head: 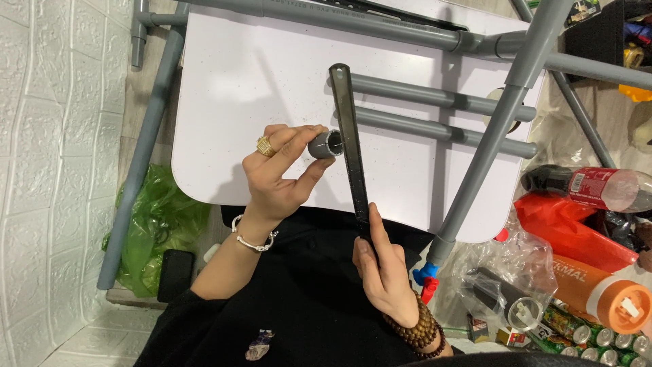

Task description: The person uses a metal file to smooth the edges of a small grey pipe cap while holding it on a white table. They then pick up a larger grey pipe assembly with blue and red fittings and place it on the table, followed by filing another cap.

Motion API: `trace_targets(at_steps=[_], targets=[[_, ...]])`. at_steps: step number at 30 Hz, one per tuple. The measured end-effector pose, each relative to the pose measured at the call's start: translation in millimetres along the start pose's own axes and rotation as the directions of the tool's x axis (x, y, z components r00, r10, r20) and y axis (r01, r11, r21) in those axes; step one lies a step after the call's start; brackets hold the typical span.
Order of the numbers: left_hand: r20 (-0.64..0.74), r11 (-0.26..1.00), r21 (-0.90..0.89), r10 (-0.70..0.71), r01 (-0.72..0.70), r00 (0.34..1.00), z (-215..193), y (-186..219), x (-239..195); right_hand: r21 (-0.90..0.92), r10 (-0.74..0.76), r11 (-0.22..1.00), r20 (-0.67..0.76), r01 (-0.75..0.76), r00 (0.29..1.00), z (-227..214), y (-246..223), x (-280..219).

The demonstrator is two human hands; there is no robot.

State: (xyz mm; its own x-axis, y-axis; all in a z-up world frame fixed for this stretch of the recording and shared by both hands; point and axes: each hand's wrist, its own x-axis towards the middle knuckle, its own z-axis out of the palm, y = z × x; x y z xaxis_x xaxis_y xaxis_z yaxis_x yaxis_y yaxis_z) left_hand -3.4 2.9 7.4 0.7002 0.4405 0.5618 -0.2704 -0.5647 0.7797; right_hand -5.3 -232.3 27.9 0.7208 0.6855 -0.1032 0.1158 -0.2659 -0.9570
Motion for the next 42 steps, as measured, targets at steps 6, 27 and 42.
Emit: trace_targets(at_steps=[6,27,42], targets=[[0.009,0.999,-0.032,-0.03,0.03,1.0,0.7,-2.4,-3.8,-0.044,-0.005,0.999,-0.002,0.005,1.0,1.2,-4.4,4.6],[-0.021,0.992,-0.116,-0.053,0.05,0.998,7.1,-9.9,-9.7,0.166,0.107,0.979,0.06,-0.115,0.992,1.2,-13.4,5.1],[0.003,0.993,-0.104,-0.064,0.064,0.998,5.3,-6.9,-5.7,0.038,0.072,0.997,0.047,-0.074,0.996,2.5,-30.7,14.0]])
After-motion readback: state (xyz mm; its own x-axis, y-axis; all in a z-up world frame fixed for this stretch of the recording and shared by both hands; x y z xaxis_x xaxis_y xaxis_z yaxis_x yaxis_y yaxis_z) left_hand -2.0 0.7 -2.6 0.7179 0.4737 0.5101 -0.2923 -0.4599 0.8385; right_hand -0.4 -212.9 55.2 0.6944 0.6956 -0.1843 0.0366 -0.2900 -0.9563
